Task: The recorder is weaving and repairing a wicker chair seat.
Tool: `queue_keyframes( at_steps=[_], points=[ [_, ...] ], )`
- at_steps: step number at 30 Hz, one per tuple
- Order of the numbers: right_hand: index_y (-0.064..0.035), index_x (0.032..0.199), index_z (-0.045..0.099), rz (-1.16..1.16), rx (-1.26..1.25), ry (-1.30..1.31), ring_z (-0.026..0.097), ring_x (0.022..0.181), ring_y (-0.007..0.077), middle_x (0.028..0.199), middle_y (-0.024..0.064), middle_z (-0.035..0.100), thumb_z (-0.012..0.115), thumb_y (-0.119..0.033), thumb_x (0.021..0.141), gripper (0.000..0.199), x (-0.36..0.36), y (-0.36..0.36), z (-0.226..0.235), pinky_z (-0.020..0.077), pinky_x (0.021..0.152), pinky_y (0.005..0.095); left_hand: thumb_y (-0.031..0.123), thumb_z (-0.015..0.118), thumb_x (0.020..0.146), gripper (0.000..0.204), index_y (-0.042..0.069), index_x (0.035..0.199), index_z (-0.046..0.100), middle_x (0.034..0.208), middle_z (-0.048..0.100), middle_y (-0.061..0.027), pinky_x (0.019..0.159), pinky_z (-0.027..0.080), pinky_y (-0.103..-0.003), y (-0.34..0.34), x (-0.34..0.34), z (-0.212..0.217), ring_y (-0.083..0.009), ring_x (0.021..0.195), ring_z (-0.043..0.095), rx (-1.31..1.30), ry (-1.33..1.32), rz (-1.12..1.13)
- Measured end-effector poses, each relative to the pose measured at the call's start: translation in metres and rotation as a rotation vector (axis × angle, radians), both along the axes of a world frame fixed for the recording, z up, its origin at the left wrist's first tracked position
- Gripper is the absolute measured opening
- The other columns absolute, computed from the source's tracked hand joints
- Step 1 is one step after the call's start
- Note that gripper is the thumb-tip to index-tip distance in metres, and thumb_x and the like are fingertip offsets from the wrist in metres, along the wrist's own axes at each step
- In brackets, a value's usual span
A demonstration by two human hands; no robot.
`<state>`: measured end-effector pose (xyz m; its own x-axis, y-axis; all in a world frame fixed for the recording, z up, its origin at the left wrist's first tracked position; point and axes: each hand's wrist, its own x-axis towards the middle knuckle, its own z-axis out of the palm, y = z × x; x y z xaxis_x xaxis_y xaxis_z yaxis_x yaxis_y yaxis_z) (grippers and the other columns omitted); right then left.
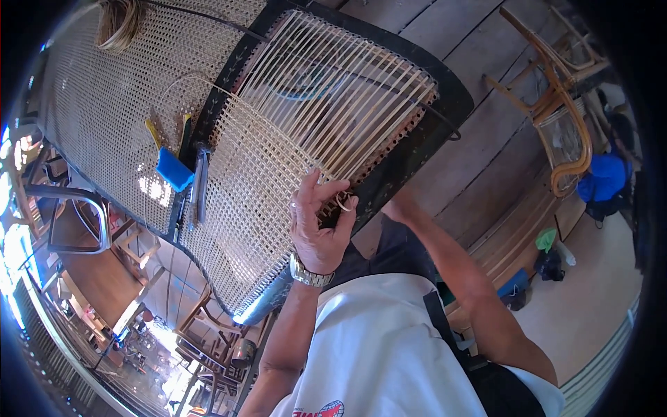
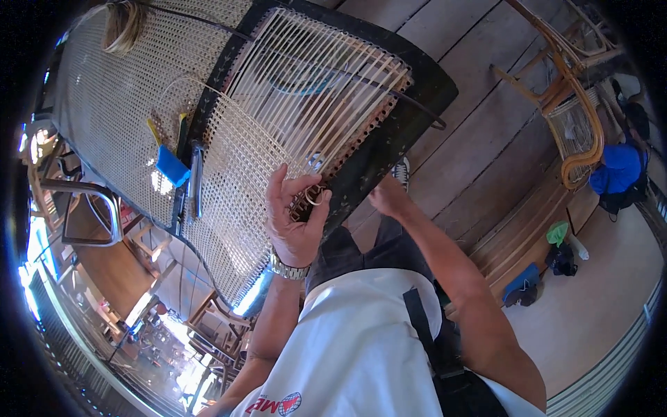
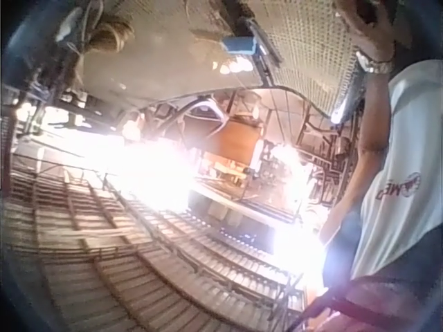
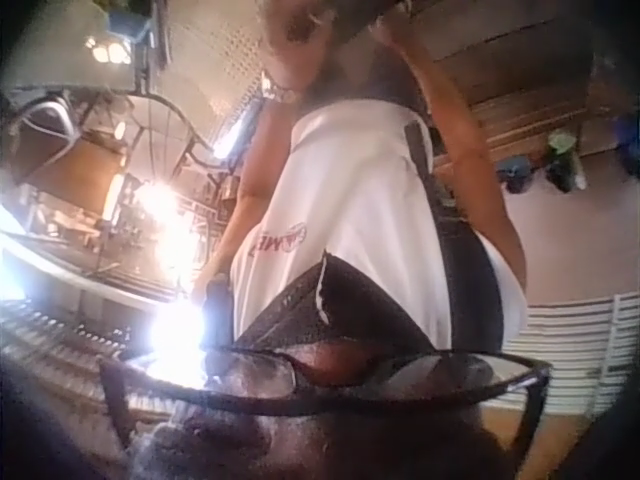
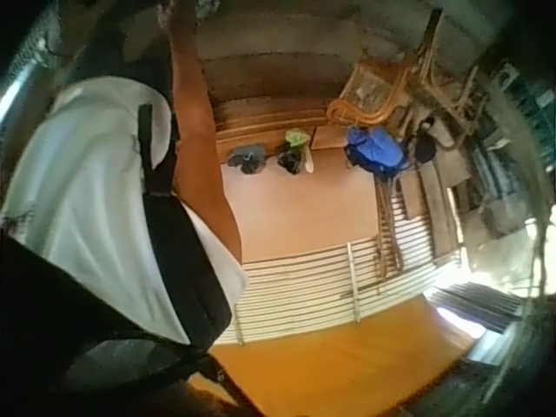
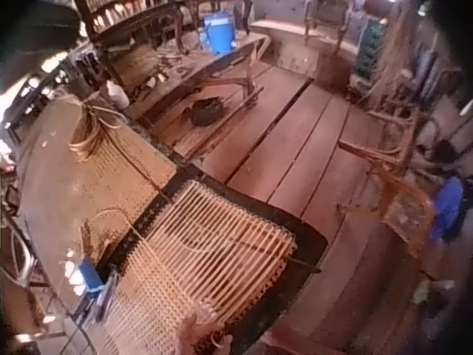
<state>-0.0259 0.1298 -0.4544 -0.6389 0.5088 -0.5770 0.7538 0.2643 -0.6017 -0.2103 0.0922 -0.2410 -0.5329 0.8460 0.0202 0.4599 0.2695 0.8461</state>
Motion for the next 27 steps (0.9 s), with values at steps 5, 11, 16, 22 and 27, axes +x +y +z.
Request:
queue_keyframes(
  at_steps=[5,11,16,22,27],
  points=[
    [-0.0079,0.145,0.042,-0.381,-0.47,0.851,0.053,0.12,0.0219,0.135,0.0059,0.056,0.072,-0.012,0.092,0.06,-0.039,-0.021,-0.036,0.0453,0.104,0.0343,-0.001,0.078,0.082,0.074,0.003,0.145,0.04,0.103,0.074,-0.0074,0.086,0.055,-0.03,0.001,-0.001,-0.002,-0.0169,0.094,0.07,0.034,0.077,-0.071],
    [-0.0058,0.138,0.05,-0.481,-0.456,0.48,0.054,0.117,0.0179,0.132,0.0045,0.057,0.073,-0.009,0.092,0.051,-0.013,-0.011,-0.046,0.0481,0.1,0.0332,0.002,0.081,0.081,0.077,0.002,0.146,0.039,0.109,0.074,-0.0102,0.088,0.054,-0.032,-0.001,-0.002,0.002,-0.0194,0.093,0.071,0.023,0.142,-0.101],
    [-0.0073,0.133,0.054,-0.677,-0.867,0.985,0.056,0.113,0.0163,0.127,0.0029,0.058,0.068,-0.011,0.096,0.04,-0.021,-0.027,-0.03,0.0493,0.097,0.0333,0.011,0.088,0.075,0.086,0.003,0.146,0.039,0.121,0.068,-0.0151,0.095,0.052,-0.039,-0.005,0.0,0.004,-0.0269,0.105,0.068,0.029,0.108,-0.057],
    [-0.0072,0.131,0.055,-0.709,-0.906,1.088,0.057,0.111,0.0159,0.125,0.0026,0.059,0.065,-0.012,0.098,0.036,-0.032,-0.026,-0.049,0.0501,0.095,0.0341,0.029,0.093,0.066,0.096,0.005,0.144,0.042,0.14,0.054,-0.0187,0.109,0.041,-0.052,-0.009,-0.002,0.01,-0.0416,0.131,0.05,-0.013,0.422,-0.106],
    [-0.0068,0.13,0.056,-0.707,-0.805,1.051,0.058,0.11,0.0166,0.122,0.0033,0.06,0.065,-0.013,0.098,0.034,-0.032,-0.028,-0.043,0.0508,0.094,0.0344,0.046,0.086,0.07,0.087,0.005,0.139,0.051,0.143,0.05,-0.0201,0.109,0.038,-0.057,-0.019,-0.005,0.009,-0.0459,0.134,0.045,-0.143,0.463,-0.28]
  ],
)
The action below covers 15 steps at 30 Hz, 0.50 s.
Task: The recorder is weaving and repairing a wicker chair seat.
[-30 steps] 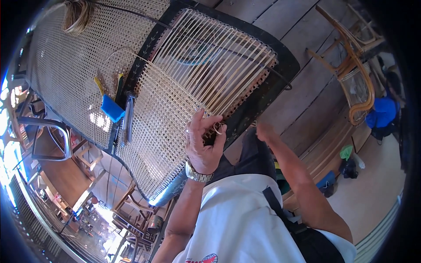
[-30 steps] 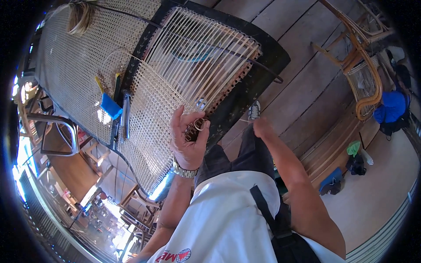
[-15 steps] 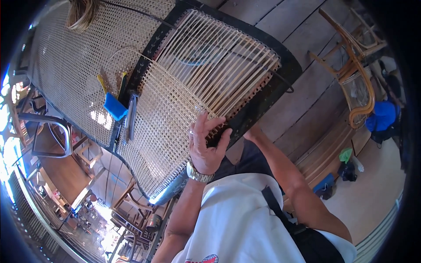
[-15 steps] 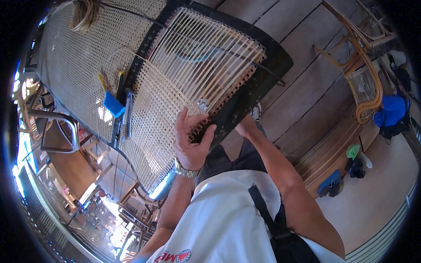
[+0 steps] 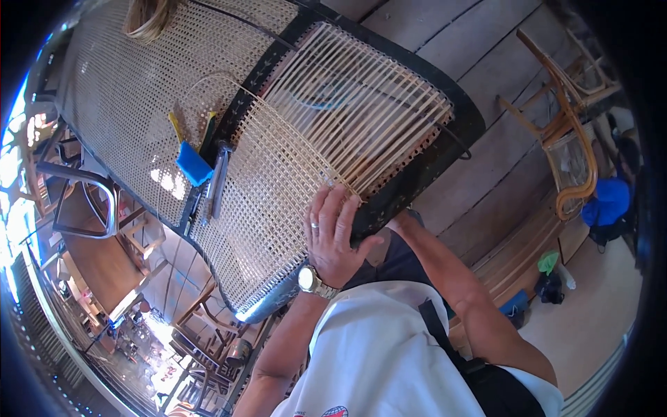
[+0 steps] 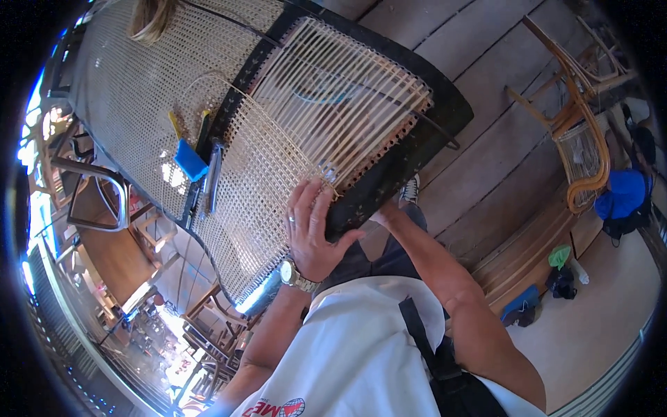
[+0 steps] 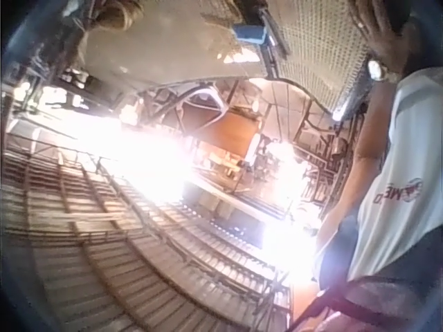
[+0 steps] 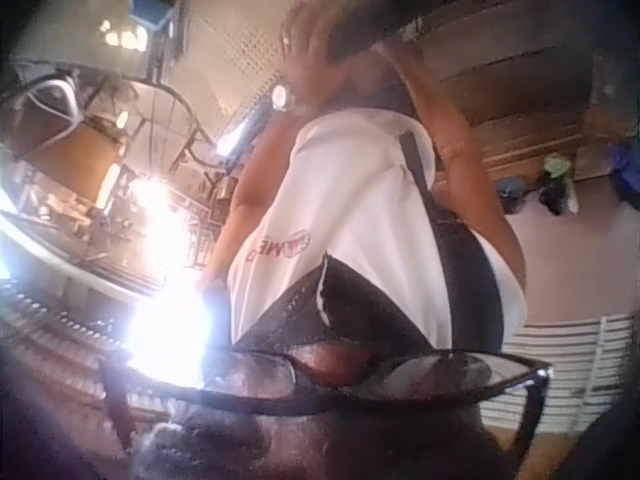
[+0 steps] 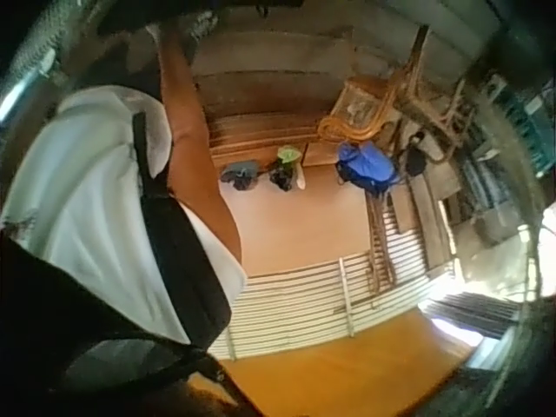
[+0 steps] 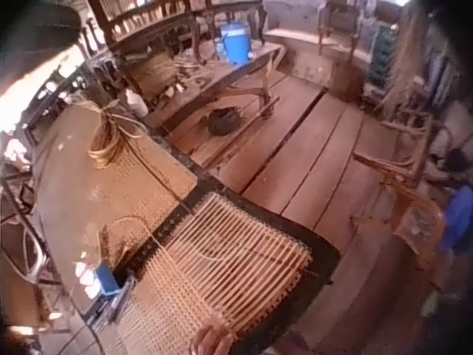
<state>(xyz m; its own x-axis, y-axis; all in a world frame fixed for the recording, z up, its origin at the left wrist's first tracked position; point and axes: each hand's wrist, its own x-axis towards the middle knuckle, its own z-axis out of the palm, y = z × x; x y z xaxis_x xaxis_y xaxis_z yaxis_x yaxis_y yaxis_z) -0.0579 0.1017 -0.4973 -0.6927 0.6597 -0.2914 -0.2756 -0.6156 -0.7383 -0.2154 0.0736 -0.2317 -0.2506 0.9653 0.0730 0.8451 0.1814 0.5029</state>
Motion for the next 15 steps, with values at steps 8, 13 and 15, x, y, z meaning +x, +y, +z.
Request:
queue_keyframes(
  at_steps=[8,13,15],
  points=[
    [-0.0062,0.127,0.058,-0.015,0.128,-0.107,0.061,0.107,0.0177,0.118,0.0043,0.063,0.065,-0.015,0.098,0.032,-0.004,0.012,0.002,0.0517,0.092,0.035,0.05,0.083,0.069,0.078,0.017,0.135,0.059,0.148,0.045,-0.0189,0.108,0.038,-0.058,-0.001,0.003,0.001,-0.0429,0.135,0.045,-0.028,0.077,-0.046],
    [-0.0058,0.126,0.059,-0.031,0.239,-0.172,0.062,0.106,0.0184,0.116,0.005,0.064,0.065,-0.016,0.098,0.03,-0.001,0.024,0.021,0.0524,0.09,0.0353,0.045,0.084,0.068,0.075,0.019,0.135,0.06,0.149,0.043,-0.0179,0.108,0.037,-0.058,-0.001,0.003,0.006,-0.0412,0.136,0.043,-0.025,0.091,-0.04],
    [-0.0056,0.125,0.059,-0.045,0.294,-0.201,0.063,0.105,0.0187,0.115,0.0053,0.065,0.065,-0.016,0.098,0.03,-0.003,0.024,0.038,0.0526,0.089,0.0355,0.039,0.084,0.068,0.072,0.022,0.134,0.061,0.151,0.04,-0.0168,0.113,0.034,-0.057,-0.001,0.006,0.008,-0.0397,0.14,0.037,-0.038,0.1,-0.044]
  ],
)
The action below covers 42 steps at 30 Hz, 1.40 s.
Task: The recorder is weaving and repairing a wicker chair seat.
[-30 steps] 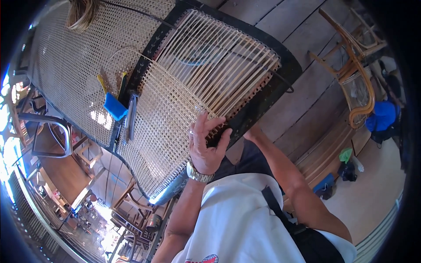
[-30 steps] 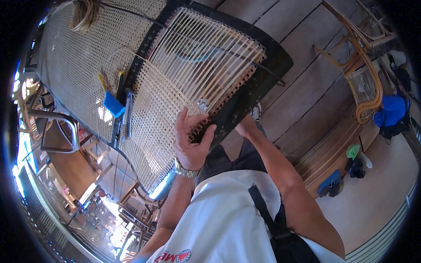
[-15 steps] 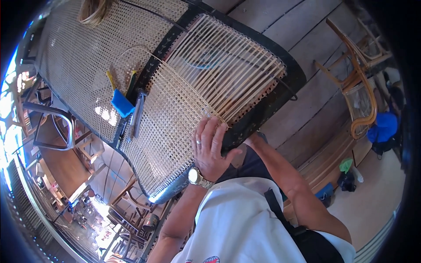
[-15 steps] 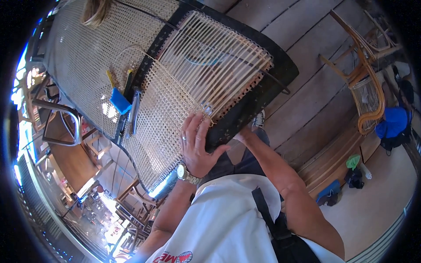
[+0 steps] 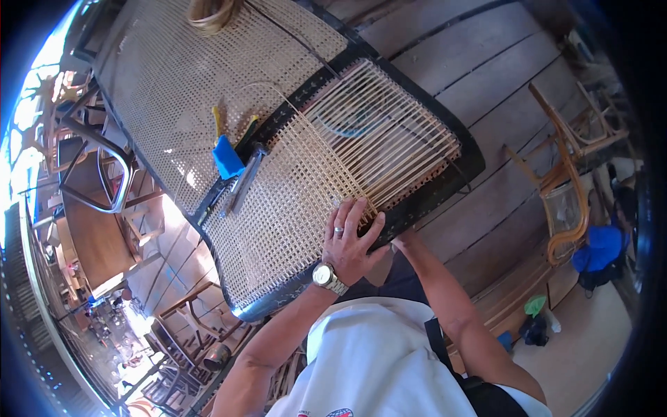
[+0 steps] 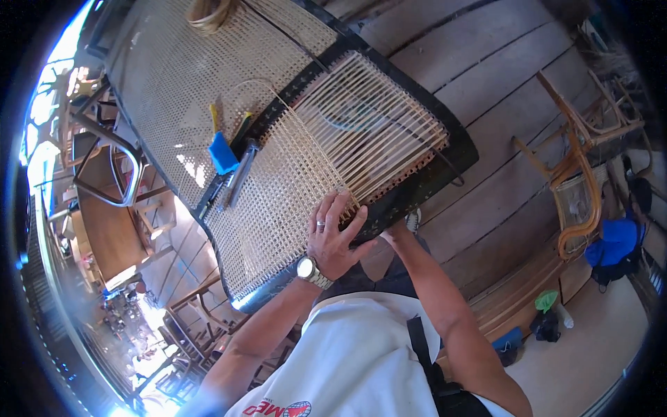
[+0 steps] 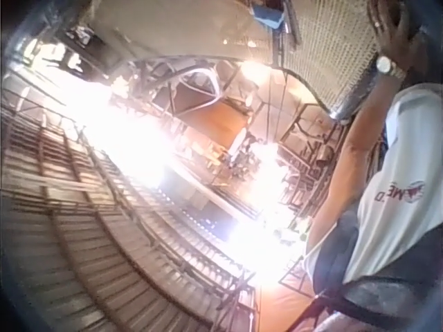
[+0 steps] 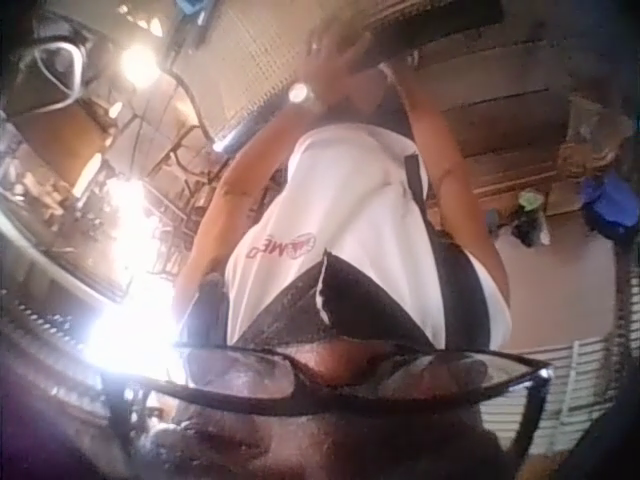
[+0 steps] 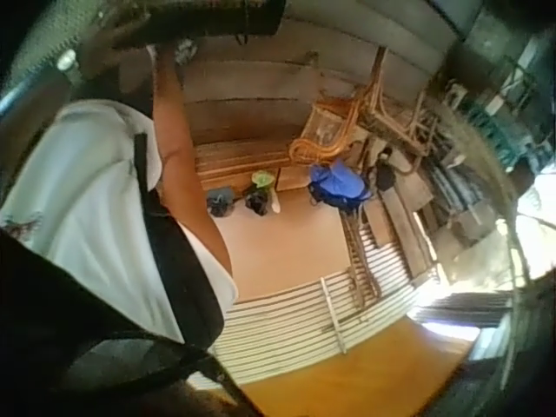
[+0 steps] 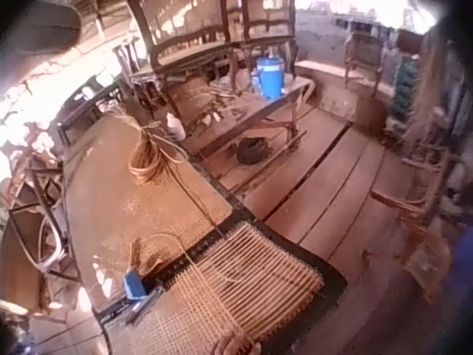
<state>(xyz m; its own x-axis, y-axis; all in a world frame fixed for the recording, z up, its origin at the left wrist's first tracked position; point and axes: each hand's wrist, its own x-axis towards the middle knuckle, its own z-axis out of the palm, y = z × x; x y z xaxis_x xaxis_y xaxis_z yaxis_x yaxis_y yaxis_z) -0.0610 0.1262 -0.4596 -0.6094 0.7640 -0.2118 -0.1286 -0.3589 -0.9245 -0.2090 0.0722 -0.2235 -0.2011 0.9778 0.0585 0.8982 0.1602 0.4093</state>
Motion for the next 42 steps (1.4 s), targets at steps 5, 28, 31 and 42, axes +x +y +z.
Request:
queue_keyframes(
  at_steps=[5,28,31,42],
  points=[
    [-0.0064,0.12,0.062,0.592,0.536,-0.746,0.07,0.09,0.0281,0.096,0.0123,0.07,0.061,-0.026,0.099,0.028,0.034,0.023,0.054,0.0551,0.078,0.0379,0.04,0.083,0.07,0.076,0.018,0.138,0.056,0.151,0.041,-0.0176,0.112,0.034,-0.057,-0.012,0.005,0.002,-0.0404,0.139,0.039,0.04,0.002,0.03],
    [-0.01,0.095,0.065,-0.429,-0.511,-0.647,0.061,0.078,0.0124,0.087,0.0013,0.063,0.067,-0.017,0.096,0.007,0.54,-0.092,0.176,0.0519,0.068,0.0286,0.018,0.059,0.087,0.012,0.011,0.092,0.068,0.09,0.072,-0.0112,0.072,0.058,-0.044,-0.003,0.184,-0.077,-0.0283,0.086,0.072,-0.356,-0.075,-0.647],
    [-0.0109,0.098,0.064,-0.667,-0.556,-0.305,0.065,0.091,0.0169,0.097,0.0028,0.066,0.065,-0.017,0.098,0.006,0.509,-0.061,0.172,0.0528,0.084,0.0359,0.016,0.058,0.087,0.009,0.009,0.089,0.064,0.086,0.07,-0.0112,0.068,0.056,-0.044,-0.01,0.183,-0.068,-0.0269,0.08,0.072,-0.309,-0.118,-0.553],
    [-0.0069,0.119,0.063,-0.741,-0.227,-0.033,0.062,0.088,0.0133,0.085,0.0013,0.061,0.066,-0.01,0.097,0.022,0.325,0.086,0.214,0.0539,0.089,0.0355,0.02,0.069,0.085,0.041,0.009,0.123,0.056,0.127,0.058,-0.0147,0.071,0.058,-0.041,-0.024,0.154,-0.076,-0.0296,0.082,0.07,-0.214,-0.155,-0.496]
  ],
)
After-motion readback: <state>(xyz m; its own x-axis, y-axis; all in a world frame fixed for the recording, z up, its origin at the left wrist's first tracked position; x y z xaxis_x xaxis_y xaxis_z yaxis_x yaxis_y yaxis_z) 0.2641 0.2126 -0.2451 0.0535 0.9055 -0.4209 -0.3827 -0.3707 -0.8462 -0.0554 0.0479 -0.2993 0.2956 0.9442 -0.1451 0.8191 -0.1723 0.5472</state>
